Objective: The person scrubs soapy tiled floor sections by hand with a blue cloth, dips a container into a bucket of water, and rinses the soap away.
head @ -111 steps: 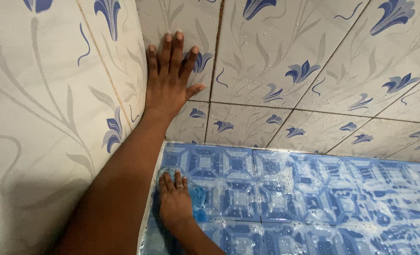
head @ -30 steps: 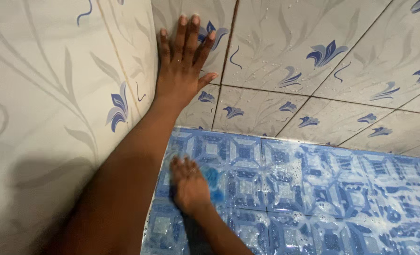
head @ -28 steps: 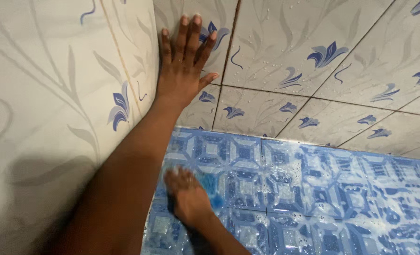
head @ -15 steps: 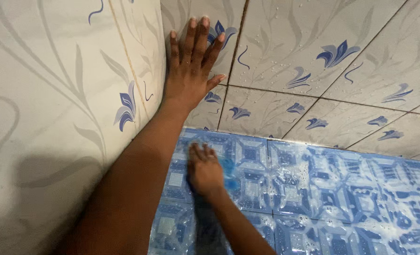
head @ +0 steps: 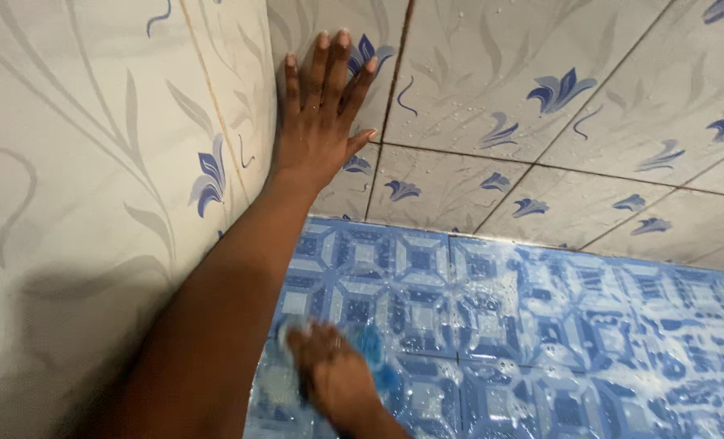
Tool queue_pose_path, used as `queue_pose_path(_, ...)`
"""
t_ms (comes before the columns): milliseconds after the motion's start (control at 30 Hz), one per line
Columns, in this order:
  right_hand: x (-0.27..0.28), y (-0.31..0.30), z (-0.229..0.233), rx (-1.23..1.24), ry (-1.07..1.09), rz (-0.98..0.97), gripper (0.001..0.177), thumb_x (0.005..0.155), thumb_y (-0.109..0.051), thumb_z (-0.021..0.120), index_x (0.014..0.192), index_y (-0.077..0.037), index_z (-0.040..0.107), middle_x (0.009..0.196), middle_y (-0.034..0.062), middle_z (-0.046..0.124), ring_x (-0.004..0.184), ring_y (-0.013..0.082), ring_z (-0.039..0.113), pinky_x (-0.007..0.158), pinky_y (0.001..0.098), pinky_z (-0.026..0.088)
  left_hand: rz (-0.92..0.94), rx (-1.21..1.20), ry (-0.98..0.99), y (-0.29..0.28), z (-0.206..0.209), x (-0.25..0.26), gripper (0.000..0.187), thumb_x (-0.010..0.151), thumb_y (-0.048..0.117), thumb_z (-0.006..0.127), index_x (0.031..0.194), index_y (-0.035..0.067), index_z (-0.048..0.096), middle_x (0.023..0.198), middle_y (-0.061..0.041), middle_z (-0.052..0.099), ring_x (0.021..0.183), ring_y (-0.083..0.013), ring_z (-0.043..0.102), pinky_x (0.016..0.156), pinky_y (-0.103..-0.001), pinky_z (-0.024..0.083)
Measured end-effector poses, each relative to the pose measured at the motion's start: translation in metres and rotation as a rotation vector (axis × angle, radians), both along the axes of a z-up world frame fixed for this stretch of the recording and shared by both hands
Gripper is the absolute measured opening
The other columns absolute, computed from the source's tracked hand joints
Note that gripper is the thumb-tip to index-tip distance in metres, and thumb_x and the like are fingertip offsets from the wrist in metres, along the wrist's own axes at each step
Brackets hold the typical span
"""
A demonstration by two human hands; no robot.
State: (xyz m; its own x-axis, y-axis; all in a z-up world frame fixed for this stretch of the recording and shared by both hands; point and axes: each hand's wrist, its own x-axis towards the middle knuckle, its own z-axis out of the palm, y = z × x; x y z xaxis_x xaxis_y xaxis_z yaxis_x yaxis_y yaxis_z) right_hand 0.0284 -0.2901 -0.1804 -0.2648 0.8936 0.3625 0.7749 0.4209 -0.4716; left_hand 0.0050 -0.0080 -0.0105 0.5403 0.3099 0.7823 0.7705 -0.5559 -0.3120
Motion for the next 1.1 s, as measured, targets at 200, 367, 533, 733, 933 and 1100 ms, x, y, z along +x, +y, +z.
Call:
queue_pose_path(200, -0.025, 0.019, 0.0, 0.119, -0.145, -0.206, 0.055, 0.078, -0.01, 0.058, 0.131, 0.003, 0.059, 0.139, 0.0265, 0.06, 0.135, 0.0476, 0.05, 0.111, 0.0568, 0.039, -0.065, -0.033, 0.034, -0.026, -0.032, 0.017, 0.111, 0.099, 0.062, 0.07, 0.171, 0.022, -0.004, 0.173, -0.014, -0.007, 0.161, -0.0382, 0.002, 0.13, -0.066, 0.01)
queue_pose_path(367, 0.027, -0.034, -0.02, -0.066, -0.144, -0.261, 0.059, 0.089, -0.005, 0.054, 0.147, -0.003, 0.052, 0.136, 0.0221, 0.059, 0.131, 0.0407, 0.055, 0.113, 0.0495, 0.042, -0.121, -0.09, 0.226, -0.066, -0.066, 0.033, 0.075, 0.097, 0.031, 0.065, 0.162, 0.02, 0.029, 0.165, -0.01, 0.025, 0.148, -0.0319, 0.032, 0.121, -0.056, 0.029)
queue_pose_path(533, 0.148, -0.044, -0.066, -0.126, -0.176, -0.836, 0.062, 0.087, -0.006, 0.043, 0.149, -0.01, 0.046, 0.153, 0.0102, 0.054, 0.114, 0.032, 0.062, 0.1, 0.0443, 0.05, -0.351, -0.535, 0.231, -0.074, -0.076, 0.025, 0.034, 0.096, 0.009, 0.06, 0.13, 0.009, 0.061, 0.125, -0.006, 0.065, 0.119, -0.0243, 0.06, 0.101, -0.043, 0.051)
queue_pose_path(733, 0.036, 0.012, -0.087, 0.174, -0.23, -0.841, 0.057, 0.087, -0.011, 0.051, 0.14, 0.007, 0.047, 0.142, 0.0276, 0.056, 0.132, 0.0404, 0.054, 0.115, 0.0494, 0.033, -0.301, -0.622, 0.186, -0.081, -0.076, 0.018, 0.047, 0.082, 0.007, 0.068, 0.128, 0.003, 0.059, 0.107, -0.012, 0.068, 0.101, -0.0297, 0.068, 0.078, -0.043, 0.058)
queue_pose_path(933, -0.06, -0.006, -0.035, -0.004, -0.12, -0.373, 0.055, 0.092, -0.025, 0.055, 0.141, 0.0, 0.051, 0.149, 0.0231, 0.049, 0.144, 0.0437, 0.041, 0.115, 0.0592, 0.025, -0.26, -0.659, 0.212, -0.079, -0.067, 0.015, 0.044, 0.084, 0.004, 0.064, 0.128, 0.003, 0.058, 0.107, -0.011, 0.068, 0.099, -0.0303, 0.068, 0.08, -0.044, 0.058)
queue_pose_path(1100, 0.03, -0.05, -0.044, 0.054, -0.22, -0.71, 0.057, 0.089, -0.016, 0.054, 0.146, -0.019, 0.053, 0.153, 0.0029, 0.052, 0.137, 0.0208, 0.05, 0.1, 0.0651, 0.031, -0.24, -0.645, 0.205, -0.085, -0.074, 0.009, 0.041, 0.087, 0.003, 0.062, 0.127, 0.004, 0.058, 0.107, -0.012, 0.069, 0.098, -0.0297, 0.069, 0.077, -0.043, 0.059)
